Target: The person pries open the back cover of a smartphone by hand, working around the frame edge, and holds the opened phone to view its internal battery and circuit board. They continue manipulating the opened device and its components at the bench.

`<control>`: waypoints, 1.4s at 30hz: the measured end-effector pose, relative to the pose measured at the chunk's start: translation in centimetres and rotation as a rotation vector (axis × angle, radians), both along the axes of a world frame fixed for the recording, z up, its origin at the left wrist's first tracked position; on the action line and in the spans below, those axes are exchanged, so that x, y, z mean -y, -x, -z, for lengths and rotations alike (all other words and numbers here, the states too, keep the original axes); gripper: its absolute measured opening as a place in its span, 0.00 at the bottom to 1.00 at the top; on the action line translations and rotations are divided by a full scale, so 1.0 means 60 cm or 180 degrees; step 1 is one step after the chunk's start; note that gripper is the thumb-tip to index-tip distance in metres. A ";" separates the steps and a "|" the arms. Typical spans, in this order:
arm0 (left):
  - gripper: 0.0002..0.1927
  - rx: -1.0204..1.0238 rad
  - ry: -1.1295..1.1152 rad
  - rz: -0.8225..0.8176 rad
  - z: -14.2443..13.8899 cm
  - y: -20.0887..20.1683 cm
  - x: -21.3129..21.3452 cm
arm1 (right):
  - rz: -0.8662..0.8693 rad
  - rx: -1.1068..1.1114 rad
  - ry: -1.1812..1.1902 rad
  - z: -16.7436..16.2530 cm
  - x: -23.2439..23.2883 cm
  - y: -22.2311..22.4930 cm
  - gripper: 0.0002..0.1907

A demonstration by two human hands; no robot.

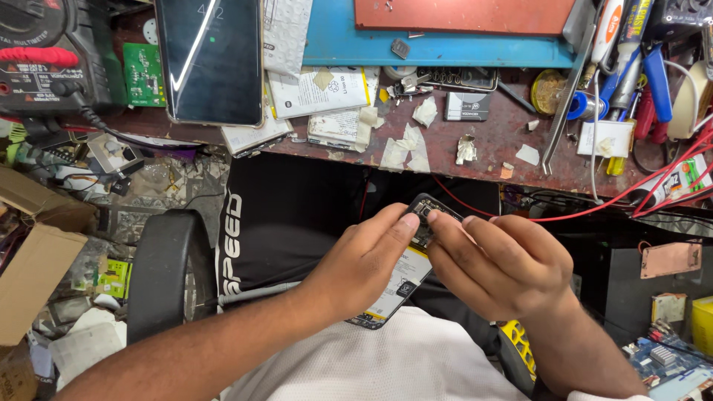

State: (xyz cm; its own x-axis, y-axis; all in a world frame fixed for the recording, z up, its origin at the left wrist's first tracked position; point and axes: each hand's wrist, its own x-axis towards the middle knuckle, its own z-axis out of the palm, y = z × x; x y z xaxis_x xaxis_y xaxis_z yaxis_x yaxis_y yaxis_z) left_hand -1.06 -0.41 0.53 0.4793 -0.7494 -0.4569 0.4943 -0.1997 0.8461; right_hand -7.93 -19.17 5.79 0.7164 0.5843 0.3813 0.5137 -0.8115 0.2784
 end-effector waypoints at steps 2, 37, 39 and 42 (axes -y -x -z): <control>0.18 0.0009 -0.0079 0.0012 -0.002 -0.001 0.000 | 0.0095 -0.0026 0.0052 -0.002 -0.005 0.002 0.03; 0.19 0.0169 0.0140 -0.0111 0.002 -0.001 -0.006 | 0.1696 -0.3065 -0.5423 0.076 0.009 0.023 0.16; 0.19 0.0219 0.0173 -0.0129 0.004 0.001 -0.006 | 0.1695 -0.3109 -0.5524 0.078 0.011 0.024 0.16; 0.19 0.0281 0.0102 -0.0118 0.004 0.003 -0.005 | 0.1667 -0.3243 -0.5871 0.083 0.015 0.024 0.15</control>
